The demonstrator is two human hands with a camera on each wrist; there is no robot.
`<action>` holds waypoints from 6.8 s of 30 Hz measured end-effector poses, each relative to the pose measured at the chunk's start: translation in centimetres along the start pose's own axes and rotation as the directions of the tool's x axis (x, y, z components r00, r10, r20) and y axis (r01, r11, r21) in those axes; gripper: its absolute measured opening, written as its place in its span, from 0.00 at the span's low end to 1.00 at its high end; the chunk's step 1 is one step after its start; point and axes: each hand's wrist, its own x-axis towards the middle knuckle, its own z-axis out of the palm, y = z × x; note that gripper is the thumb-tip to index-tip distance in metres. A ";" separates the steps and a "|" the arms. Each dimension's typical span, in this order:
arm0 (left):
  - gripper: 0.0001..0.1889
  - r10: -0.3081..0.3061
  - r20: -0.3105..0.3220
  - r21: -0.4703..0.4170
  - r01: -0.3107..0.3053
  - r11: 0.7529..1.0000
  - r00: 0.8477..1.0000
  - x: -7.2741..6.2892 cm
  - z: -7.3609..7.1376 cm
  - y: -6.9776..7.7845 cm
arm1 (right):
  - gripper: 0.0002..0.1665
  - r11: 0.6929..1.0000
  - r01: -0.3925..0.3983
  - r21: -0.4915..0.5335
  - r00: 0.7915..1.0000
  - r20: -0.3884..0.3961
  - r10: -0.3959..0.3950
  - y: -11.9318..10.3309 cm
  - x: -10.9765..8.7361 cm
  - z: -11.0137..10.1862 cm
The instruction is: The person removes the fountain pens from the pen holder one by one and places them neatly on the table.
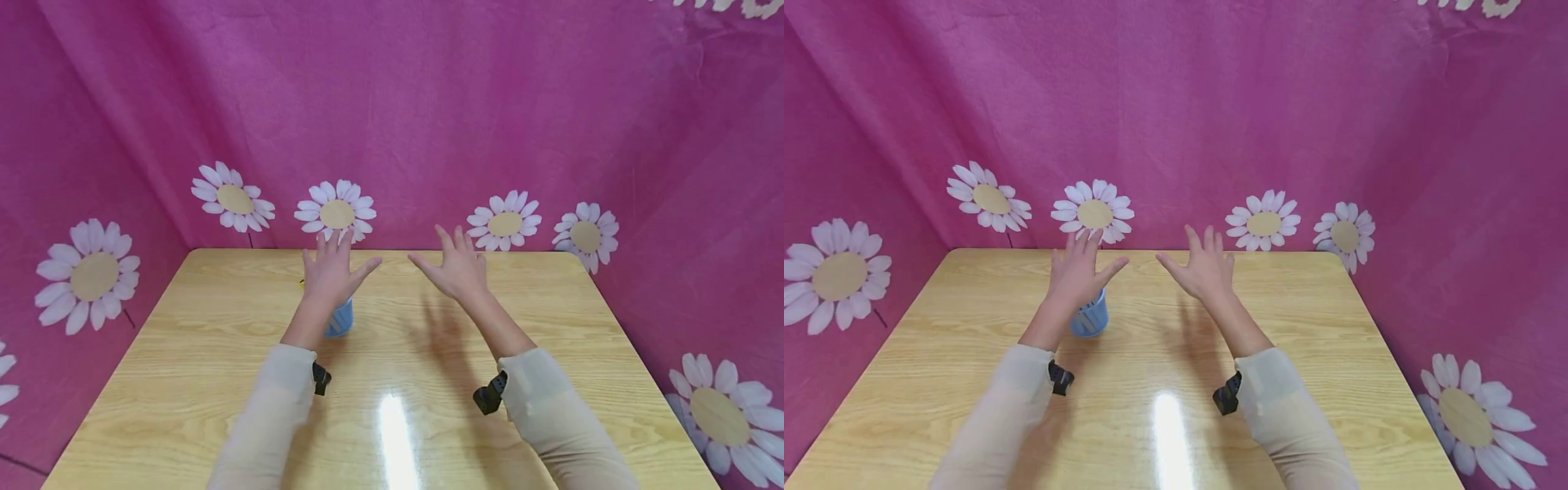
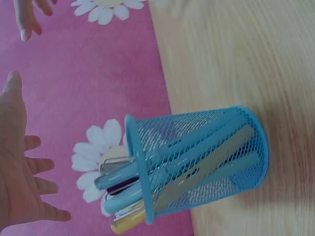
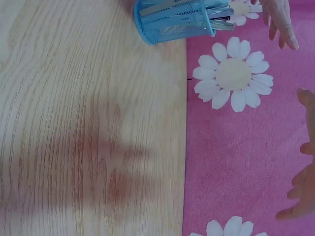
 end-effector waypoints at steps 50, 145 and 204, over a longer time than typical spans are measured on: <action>0.44 -0.090 0.341 -0.728 0.324 0.604 0.936 -4.5 4.5 -11.8 | 0.46 0.812 0.042 0.583 0.956 0.213 -0.202 -6.2 -1.8 12.2; 0.46 0.084 0.348 -0.829 0.265 0.493 0.934 -0.8 9.9 -0.7 | 0.32 0.670 -0.058 0.740 0.993 0.111 -0.037 4.3 -2.9 6.6; 0.48 0.131 0.370 -0.818 0.256 0.515 0.920 -1.5 7.2 1.2 | 0.18 0.895 0.026 0.446 0.998 0.039 -0.048 -1.6 0.3 6.9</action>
